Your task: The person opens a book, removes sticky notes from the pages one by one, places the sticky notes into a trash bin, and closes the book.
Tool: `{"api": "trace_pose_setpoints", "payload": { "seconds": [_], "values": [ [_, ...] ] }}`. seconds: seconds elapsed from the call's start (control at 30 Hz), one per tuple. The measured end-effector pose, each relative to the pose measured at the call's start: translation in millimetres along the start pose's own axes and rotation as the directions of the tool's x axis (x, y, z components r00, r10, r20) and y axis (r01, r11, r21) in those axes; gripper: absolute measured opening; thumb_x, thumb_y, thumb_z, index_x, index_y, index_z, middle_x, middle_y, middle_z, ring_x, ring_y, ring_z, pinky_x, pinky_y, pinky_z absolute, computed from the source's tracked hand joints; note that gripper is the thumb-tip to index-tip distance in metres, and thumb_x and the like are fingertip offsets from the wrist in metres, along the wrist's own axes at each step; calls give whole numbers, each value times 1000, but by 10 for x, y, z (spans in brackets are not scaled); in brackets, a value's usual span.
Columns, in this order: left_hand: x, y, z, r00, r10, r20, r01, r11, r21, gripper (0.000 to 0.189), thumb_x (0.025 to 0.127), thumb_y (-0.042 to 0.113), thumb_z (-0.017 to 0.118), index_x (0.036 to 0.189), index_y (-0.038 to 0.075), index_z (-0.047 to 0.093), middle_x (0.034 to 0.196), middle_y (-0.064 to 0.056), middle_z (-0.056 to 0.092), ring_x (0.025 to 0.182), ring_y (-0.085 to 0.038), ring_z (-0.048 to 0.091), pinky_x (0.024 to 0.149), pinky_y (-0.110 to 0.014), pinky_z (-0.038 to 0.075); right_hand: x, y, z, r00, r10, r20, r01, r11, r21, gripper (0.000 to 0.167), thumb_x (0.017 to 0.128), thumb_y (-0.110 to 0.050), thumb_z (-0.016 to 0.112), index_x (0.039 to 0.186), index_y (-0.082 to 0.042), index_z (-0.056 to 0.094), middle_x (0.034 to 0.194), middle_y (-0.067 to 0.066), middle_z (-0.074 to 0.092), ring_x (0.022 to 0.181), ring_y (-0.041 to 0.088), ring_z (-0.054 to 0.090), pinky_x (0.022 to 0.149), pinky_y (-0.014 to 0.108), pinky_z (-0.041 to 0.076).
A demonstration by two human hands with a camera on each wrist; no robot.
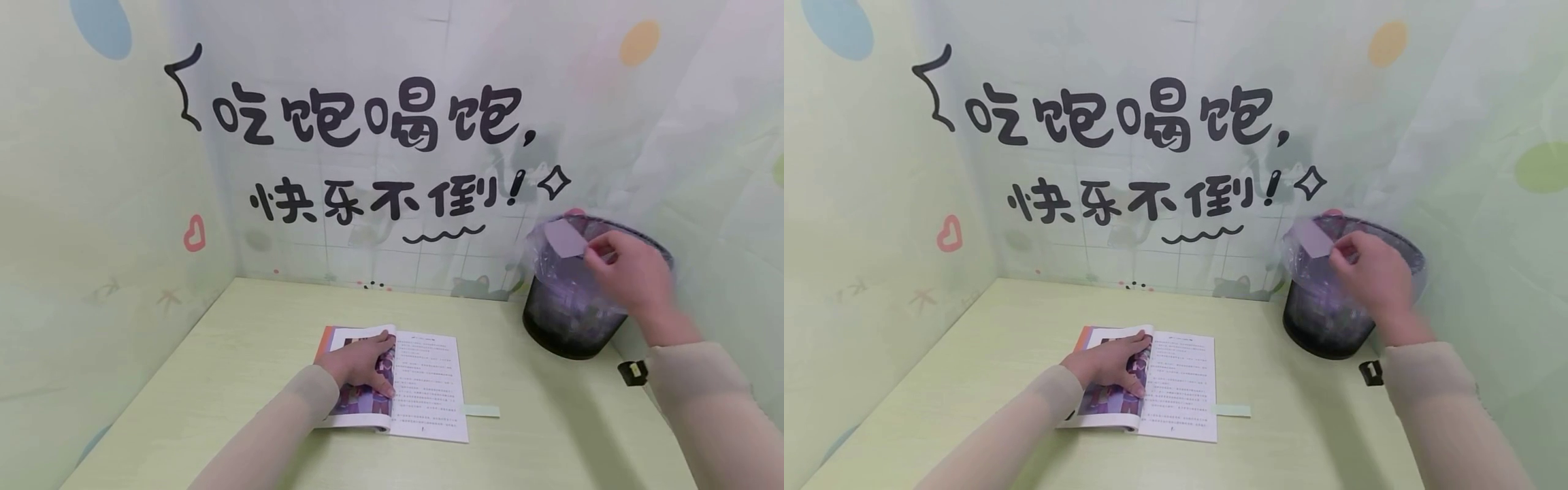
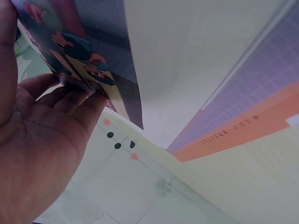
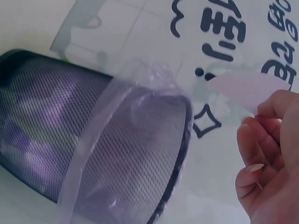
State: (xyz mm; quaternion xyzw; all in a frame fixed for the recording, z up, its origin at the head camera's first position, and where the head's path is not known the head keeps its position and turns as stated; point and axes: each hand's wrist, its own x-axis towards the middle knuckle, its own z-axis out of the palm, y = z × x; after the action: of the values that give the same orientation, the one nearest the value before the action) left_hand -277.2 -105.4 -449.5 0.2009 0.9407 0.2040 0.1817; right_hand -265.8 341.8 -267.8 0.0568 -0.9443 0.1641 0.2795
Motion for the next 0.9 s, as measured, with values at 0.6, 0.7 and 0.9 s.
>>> {"api": "trace_pose_setpoints", "payload": {
  "seconds": [0.6,0.7,0.9],
  "values": [
    [-3,-2,2,1000,12,2,-12,1000,-14,116,83,49,95,174,14,33,185,-8,23,169,-37,27,138,-53,28,8,454,-229,966,238,98,-232,970,-68,42,109,-31,51,127,5,63,125,34,68,103,49,64,67,44,48],
    [2,3,4,1000,8,4,-8,1000,-7,117,83,50,95,174,14,32,185,-7,22,169,-37,28,138,-53,28,-9,488,-222,963,242,123,-234,969,-72,42,109,-30,52,129,6,63,127,34,68,106,50,64,72,49,51],
    [15,5,10,1000,-10,3,9,1000,5,117,82,51,95,174,15,32,185,-6,22,169,-36,29,137,-52,29,-55,460,-182,967,231,110,-226,972,-59,45,109,-32,51,132,5,63,129,33,69,109,50,66,71,49,52]
  ]
}}
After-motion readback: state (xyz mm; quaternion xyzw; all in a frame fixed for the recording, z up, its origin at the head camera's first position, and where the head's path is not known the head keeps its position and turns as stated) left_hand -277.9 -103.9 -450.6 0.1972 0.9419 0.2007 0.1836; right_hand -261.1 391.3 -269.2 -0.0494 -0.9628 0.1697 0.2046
